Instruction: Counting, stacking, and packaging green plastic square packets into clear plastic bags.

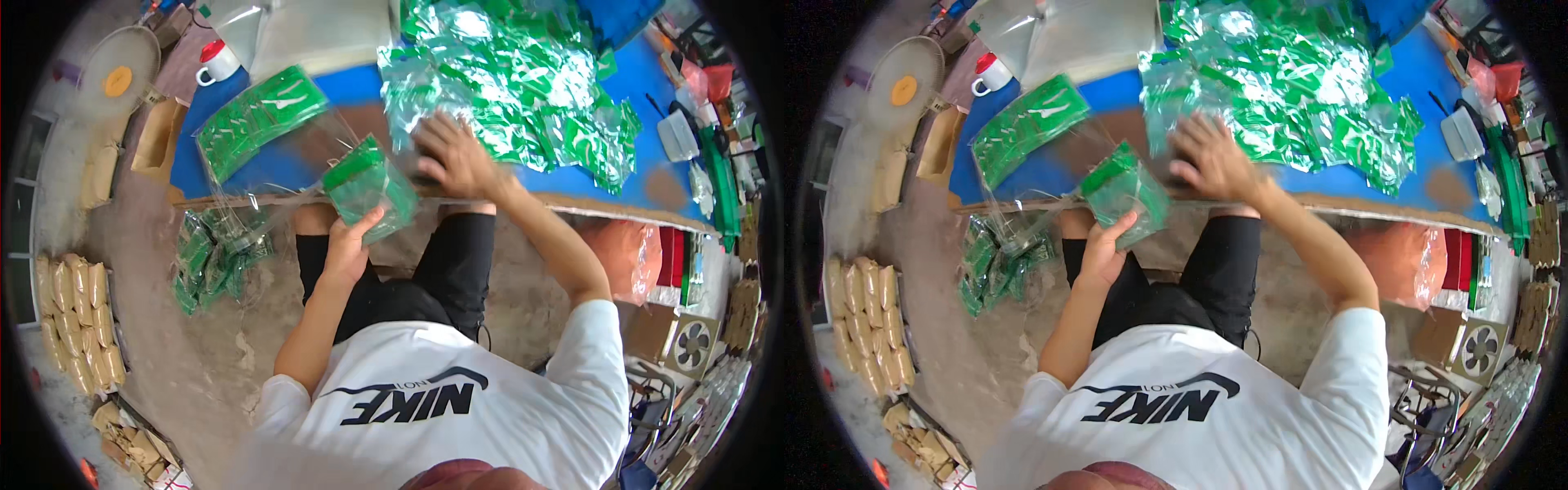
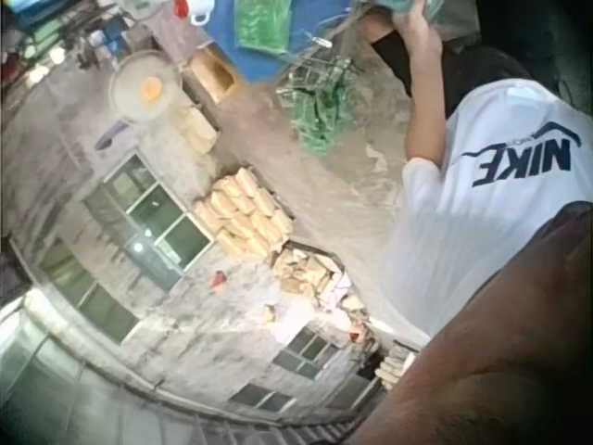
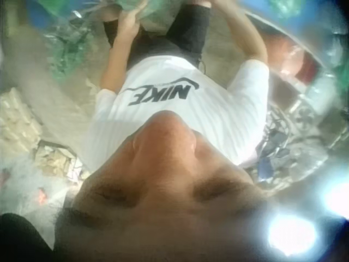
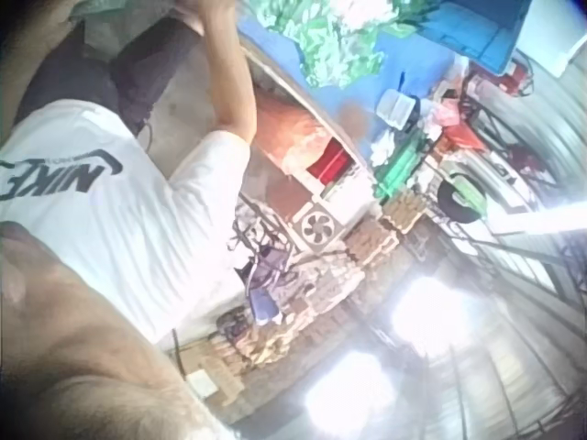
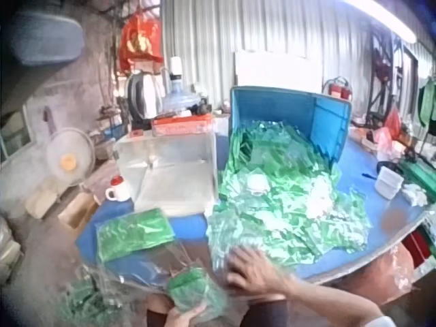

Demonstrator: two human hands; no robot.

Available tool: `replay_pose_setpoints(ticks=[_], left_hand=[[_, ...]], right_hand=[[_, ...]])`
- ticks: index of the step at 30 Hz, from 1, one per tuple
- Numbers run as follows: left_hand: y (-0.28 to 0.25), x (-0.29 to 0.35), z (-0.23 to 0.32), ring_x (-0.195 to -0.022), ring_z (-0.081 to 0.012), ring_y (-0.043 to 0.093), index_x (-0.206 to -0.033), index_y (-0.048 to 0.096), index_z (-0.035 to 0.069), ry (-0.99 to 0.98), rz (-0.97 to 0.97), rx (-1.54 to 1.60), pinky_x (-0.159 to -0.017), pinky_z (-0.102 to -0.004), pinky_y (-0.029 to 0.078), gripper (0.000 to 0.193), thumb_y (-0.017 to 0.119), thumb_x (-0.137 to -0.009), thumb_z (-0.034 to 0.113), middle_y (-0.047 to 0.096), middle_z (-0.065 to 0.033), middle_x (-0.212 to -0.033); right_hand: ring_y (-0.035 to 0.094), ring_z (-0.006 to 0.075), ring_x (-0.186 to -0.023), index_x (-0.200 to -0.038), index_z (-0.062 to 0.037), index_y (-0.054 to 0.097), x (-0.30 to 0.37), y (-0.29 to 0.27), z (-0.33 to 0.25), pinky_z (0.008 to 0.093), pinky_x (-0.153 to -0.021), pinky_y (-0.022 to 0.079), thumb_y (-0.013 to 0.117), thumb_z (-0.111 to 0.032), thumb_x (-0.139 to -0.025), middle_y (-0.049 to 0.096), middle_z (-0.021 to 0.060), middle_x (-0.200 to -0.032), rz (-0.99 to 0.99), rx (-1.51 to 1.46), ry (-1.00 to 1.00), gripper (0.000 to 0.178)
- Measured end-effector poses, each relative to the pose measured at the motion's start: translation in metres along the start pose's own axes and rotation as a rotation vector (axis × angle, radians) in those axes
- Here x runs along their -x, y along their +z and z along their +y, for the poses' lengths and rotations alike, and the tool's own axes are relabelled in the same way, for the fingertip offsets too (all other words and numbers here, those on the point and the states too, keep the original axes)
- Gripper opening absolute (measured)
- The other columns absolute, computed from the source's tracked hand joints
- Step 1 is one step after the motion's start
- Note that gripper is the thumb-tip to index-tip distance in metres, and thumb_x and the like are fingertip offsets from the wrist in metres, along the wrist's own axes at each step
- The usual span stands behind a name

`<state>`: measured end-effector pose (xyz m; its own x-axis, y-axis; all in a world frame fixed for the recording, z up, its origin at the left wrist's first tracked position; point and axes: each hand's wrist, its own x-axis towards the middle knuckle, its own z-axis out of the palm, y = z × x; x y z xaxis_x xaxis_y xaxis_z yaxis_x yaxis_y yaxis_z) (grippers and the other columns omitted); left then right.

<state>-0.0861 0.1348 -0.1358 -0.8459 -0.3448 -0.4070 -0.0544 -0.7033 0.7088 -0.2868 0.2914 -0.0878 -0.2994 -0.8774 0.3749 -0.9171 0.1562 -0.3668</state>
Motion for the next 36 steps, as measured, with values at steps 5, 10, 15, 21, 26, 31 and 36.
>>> replay_pose_setpoints(ticks=[5,10,15,21,26,31,36], left_hand=[[0.006,0.001,-0.014,-0.110,-0.0208,0.063,-0.126,0.057,0.000,-0.053,0.052,-0.023,-0.095,-0.0348,0.050,0.038,0.069,-0.090,0.006,0.064,-0.0090,-0.121],[0.005,0.002,-0.008,-0.111,-0.0216,0.062,-0.126,0.057,0.000,0.020,0.071,0.052,-0.097,-0.0358,0.049,0.040,0.070,-0.090,0.008,0.063,-0.0094,-0.122],[0.013,0.004,-0.006,-0.109,-0.0196,0.062,-0.124,0.057,0.000,-0.090,-0.060,-0.009,-0.095,-0.0333,0.049,0.039,0.071,-0.089,0.008,0.064,-0.0084,-0.120],[0.008,0.010,-0.012,-0.112,-0.0207,0.061,-0.126,0.056,0.001,0.066,0.069,0.082,-0.097,-0.0342,0.048,0.040,0.070,-0.089,0.006,0.063,-0.0080,-0.122],[0.013,0.016,-0.004,-0.116,-0.0210,0.059,-0.129,0.055,0.001,0.027,0.084,0.009,-0.100,-0.0352,0.046,0.042,0.069,-0.089,0.003,0.061,-0.0077,-0.124],[0.007,0.021,-0.013,-0.111,-0.0209,0.062,-0.130,0.054,-0.001,0.011,0.102,0.073,-0.096,-0.0347,0.050,0.046,0.069,-0.087,0.000,0.062,-0.0082,-0.122],[-0.015,0.028,-0.008,-0.124,-0.0252,0.056,-0.136,0.048,0.000,0.053,-0.012,0.119,-0.109,-0.0393,0.043,0.051,0.065,-0.088,0.001,0.058,-0.0102,-0.131]], right_hand=[[0.049,0.0385,-0.130,-0.126,-0.0037,0.060,0.005,-0.009,-0.003,0.0526,-0.112,0.032,0.052,-0.037,-0.099,0.058,0.0214,-0.131,-0.117,-0.285,-0.048,0.044],[0.041,0.0441,-0.134,-0.133,-0.0067,0.056,-0.005,0.011,0.034,0.0589,-0.112,0.027,0.055,-0.055,-0.094,0.049,0.0239,-0.141,0.089,0.487,0.150,0.062],[0.049,0.0404,-0.130,-0.127,-0.0003,0.058,0.023,-0.004,-0.003,0.0473,-0.110,0.037,0.054,-0.035,-0.098,0.055,0.0254,-0.133,-0.269,-0.294,-0.090,0.045],[0.043,0.0413,-0.133,-0.130,-0.0080,0.058,-0.059,0.037,0.073,0.0609,-0.111,0.029,0.049,-0.048,-0.099,0.050,0.0203,-0.140,0.115,0.452,0.025,0.051],[0.044,0.0406,-0.133,-0.127,-0.0017,0.058,0.010,0.011,0.008,0.0532,-0.112,0.032,0.049,-0.044,-0.100,0.053,0.0199,-0.136,-0.249,-0.300,-0.300,0.052],[0.040,0.0473,-0.133,-0.132,0.0029,0.053,-0.011,-0.002,0.032,0.0575,-0.112,0.030,0.051,-0.064,-0.092,0.047,0.0258,-0.142,0.048,0.452,0.048,0.078],[0.043,0.0424,-0.128,-0.133,0.0025,0.055,0.017,0.027,-0.015,0.0645,-0.113,0.023,0.047,-0.069,-0.090,0.053,0.0259,-0.128,-0.028,0.188,-0.086,0.085]])
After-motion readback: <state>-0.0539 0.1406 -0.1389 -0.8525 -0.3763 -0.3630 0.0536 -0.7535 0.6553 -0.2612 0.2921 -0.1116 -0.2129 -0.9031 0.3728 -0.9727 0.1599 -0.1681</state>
